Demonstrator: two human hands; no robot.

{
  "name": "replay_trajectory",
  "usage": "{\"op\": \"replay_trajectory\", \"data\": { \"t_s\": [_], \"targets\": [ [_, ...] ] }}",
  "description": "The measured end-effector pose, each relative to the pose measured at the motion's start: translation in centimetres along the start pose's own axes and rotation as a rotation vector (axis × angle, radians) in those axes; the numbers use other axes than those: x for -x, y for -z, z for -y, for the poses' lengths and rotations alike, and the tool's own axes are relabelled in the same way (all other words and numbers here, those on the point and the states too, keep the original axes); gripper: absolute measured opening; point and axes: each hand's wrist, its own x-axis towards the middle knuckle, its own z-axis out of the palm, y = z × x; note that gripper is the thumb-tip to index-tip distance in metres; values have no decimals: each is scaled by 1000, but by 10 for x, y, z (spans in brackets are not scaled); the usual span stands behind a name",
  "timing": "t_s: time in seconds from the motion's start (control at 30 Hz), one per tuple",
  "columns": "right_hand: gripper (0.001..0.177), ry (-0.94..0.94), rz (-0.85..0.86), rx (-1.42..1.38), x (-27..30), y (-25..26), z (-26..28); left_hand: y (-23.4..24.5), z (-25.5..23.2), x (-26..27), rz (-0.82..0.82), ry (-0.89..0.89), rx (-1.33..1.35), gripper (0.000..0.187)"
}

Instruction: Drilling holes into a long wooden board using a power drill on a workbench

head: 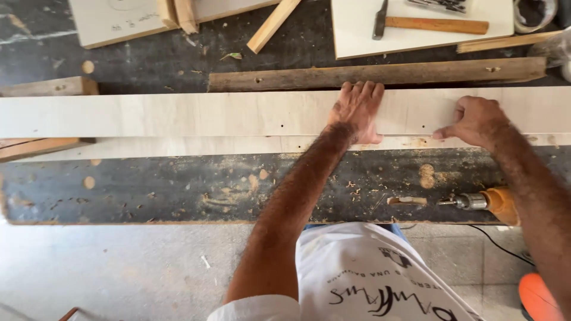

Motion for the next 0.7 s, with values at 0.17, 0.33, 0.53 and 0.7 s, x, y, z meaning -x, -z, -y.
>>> {"op": "replay_trajectory", "data": {
  "t_s": [0.17, 0.33, 0.53, 0.7],
  "targets": [
    [46, 45, -179, -181, -15, -24, -41, -36, -1, -1, -46, -19, -26, 138],
    [11, -89, 134, -1400, 89, -10, 6, -8, 4, 8, -79, -11, 71, 120],
    [6, -491, 526, -1666, 132, -97, 15, 20, 0, 12, -49, -21, 109, 109],
    [47, 120, 100, -1234, 119, -97, 19, 14, 4, 10, 4, 24, 99, 118]
  ]
}}
